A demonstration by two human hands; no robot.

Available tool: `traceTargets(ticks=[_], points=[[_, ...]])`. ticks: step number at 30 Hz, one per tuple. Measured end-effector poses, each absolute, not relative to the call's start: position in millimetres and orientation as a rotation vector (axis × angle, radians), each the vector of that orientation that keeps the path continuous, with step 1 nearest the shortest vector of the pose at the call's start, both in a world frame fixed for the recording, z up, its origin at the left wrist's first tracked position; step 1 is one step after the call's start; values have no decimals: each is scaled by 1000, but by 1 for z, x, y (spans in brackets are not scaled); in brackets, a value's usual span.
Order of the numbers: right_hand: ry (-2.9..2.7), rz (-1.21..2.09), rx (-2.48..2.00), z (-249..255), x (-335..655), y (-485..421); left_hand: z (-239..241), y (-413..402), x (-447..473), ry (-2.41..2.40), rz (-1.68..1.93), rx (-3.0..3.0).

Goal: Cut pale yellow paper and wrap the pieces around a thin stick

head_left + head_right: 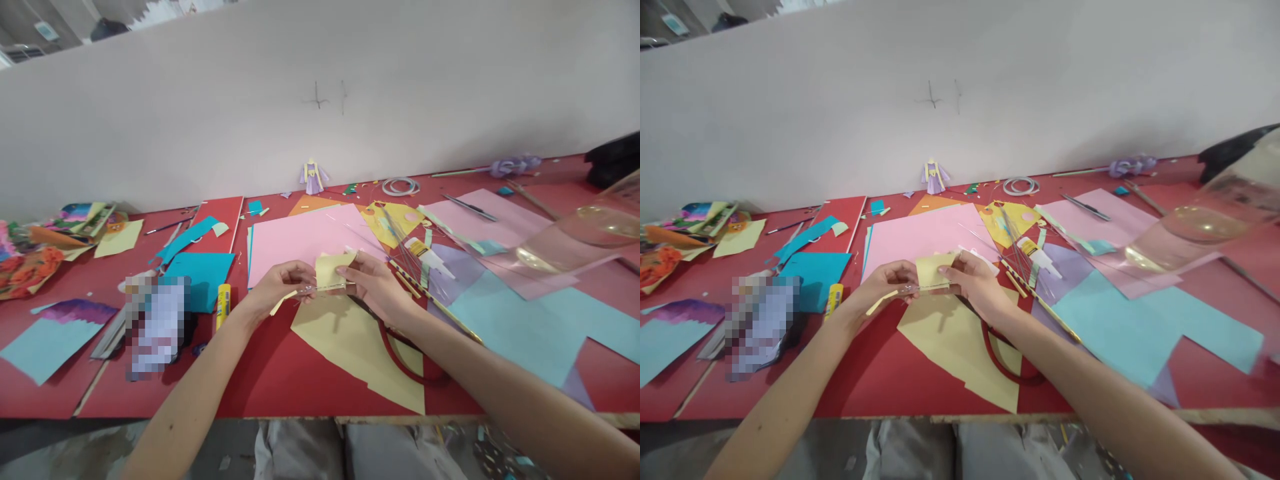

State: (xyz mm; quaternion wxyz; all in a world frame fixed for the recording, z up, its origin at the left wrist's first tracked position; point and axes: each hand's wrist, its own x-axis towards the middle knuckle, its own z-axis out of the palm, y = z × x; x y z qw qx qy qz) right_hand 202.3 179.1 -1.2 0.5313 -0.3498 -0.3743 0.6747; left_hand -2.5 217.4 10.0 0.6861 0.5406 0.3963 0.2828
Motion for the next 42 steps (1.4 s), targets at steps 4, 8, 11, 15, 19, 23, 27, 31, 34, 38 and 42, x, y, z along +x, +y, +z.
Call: traceTargets(ticks=[4,8,11,15,19,23,27,31,34,38,42], points=[[-893,1581,-868,-2,202,180,11,217,-3,872,635,1211],[-962,1525,-935,-4,202,180,11,217,-3,878,627,1207],[-1037,1499,-945,-5,204,180,12,217,-4,887,620,1209],[-1080,1495,-903,-6,207,181,10,218,-5,875,627,1202],[-1113,1498,-896,-8,208,183,8,220,-7,889,628,1177],[-1132,1472,-900,-10,208,185,8,220,-6,890,631,1160],[-1083,1456,-946,-10,209,186,7,220,-7,880,649,1146],[-1000,1457,-978,-9,209,189,8,222,-12,818,733,1312],[-968,1465,-994,-7,210,191,10,221,-15,757,732,1584],[-943,1475,-1001,-7,209,192,12,218,-13,699,740,1706],[-884,1519,-971,-10,211,192,14,215,-10,696,829,1695]])
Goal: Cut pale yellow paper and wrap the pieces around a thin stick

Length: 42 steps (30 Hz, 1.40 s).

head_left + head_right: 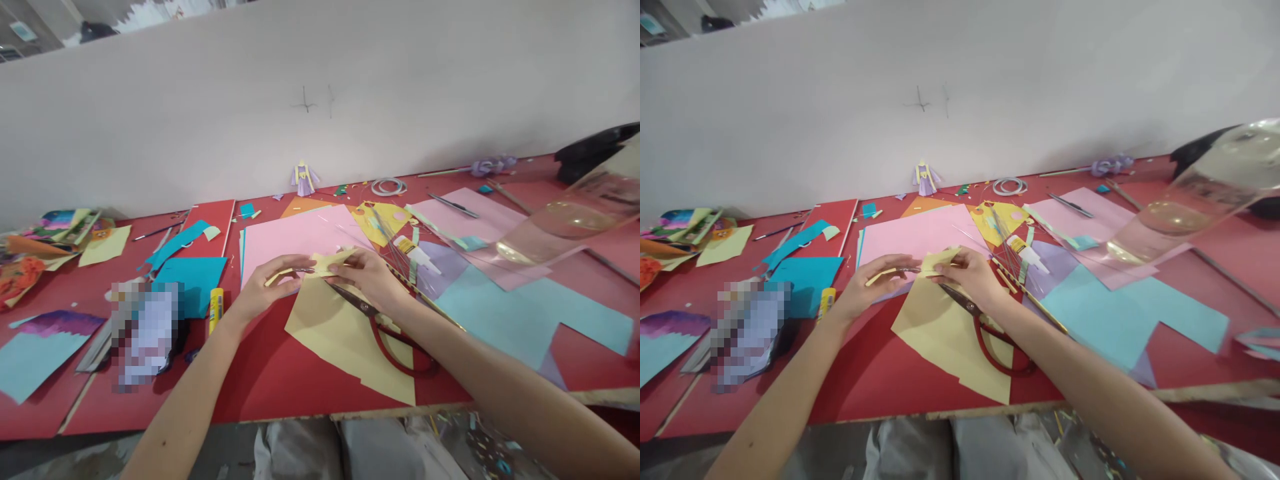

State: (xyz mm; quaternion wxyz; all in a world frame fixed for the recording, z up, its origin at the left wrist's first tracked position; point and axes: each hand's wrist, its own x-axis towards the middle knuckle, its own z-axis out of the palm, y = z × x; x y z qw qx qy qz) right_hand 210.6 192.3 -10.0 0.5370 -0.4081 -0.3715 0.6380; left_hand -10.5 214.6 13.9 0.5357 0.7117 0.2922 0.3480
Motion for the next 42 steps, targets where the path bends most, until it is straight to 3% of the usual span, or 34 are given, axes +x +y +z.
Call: traceTargets(ticks=[8,17,42], points=[[-811,1628,-932,-5,214,190,14,220,-11,828,1039,2114],[-861,1717,-890,-9,206,186,-3,221,-9,716,959,2330],[-908,1660,-770,-4,202,184,-1,208,1,1040,994,1861]])
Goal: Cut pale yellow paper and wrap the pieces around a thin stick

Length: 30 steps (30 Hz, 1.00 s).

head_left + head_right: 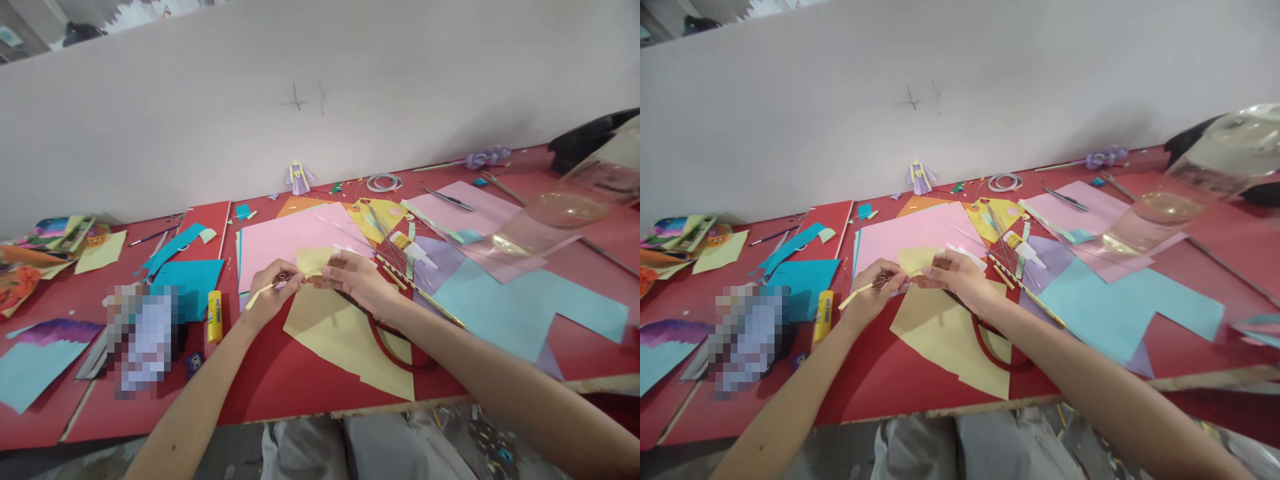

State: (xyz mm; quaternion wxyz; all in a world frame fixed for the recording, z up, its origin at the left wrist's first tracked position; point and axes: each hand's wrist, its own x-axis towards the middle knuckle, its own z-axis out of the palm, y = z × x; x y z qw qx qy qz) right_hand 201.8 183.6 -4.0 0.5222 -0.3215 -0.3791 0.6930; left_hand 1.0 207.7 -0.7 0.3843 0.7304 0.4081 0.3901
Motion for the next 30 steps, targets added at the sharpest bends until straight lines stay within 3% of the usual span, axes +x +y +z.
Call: traceTargets(ticks=[6,30], points=[[-1133,1565,-754,-6,200,183,0,206,2,1009,1038,1757],[-1018,1581,-850,-10,198,186,-2,204,4,982,957,1799]])
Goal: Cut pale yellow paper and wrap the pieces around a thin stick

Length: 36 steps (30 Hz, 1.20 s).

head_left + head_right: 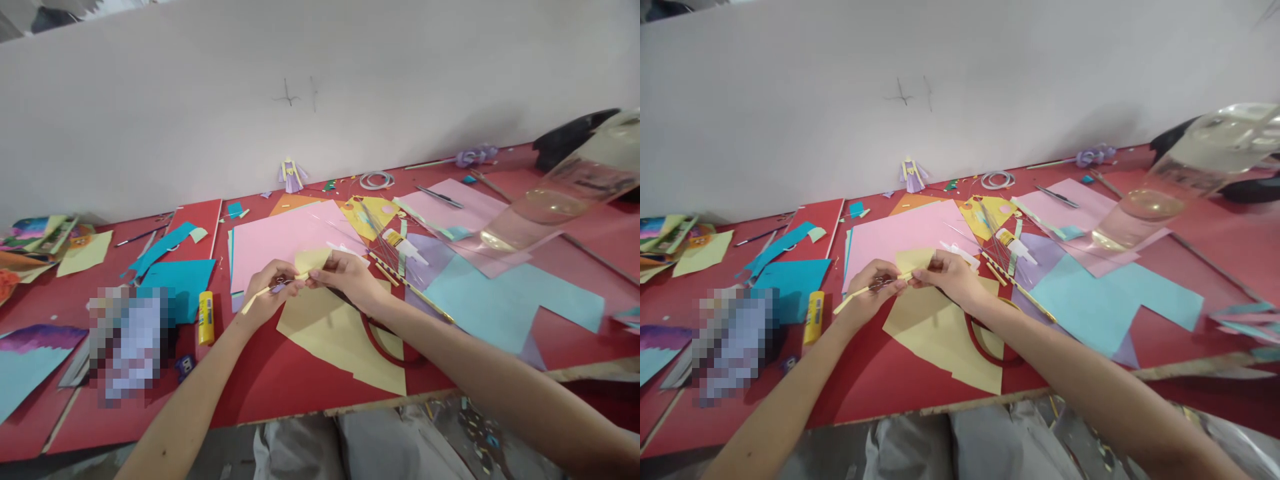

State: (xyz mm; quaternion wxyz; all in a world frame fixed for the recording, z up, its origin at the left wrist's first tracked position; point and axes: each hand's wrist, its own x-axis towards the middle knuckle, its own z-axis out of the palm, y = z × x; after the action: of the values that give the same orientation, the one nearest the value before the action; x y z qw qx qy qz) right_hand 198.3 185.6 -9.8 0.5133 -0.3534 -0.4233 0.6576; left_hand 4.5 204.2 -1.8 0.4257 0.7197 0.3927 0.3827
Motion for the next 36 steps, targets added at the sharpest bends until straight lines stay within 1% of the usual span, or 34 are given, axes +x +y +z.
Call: traceTargets(ticks=[22,31,36], points=[[-1032,1561,-954,-16,200,190,3,202,7,998,984,1836],[-1095,1422,-1012,-18,199,190,-3,205,5,945,975,1735],[-1091,1299,-973,-13,200,188,0,204,7,951,1062,1592]])
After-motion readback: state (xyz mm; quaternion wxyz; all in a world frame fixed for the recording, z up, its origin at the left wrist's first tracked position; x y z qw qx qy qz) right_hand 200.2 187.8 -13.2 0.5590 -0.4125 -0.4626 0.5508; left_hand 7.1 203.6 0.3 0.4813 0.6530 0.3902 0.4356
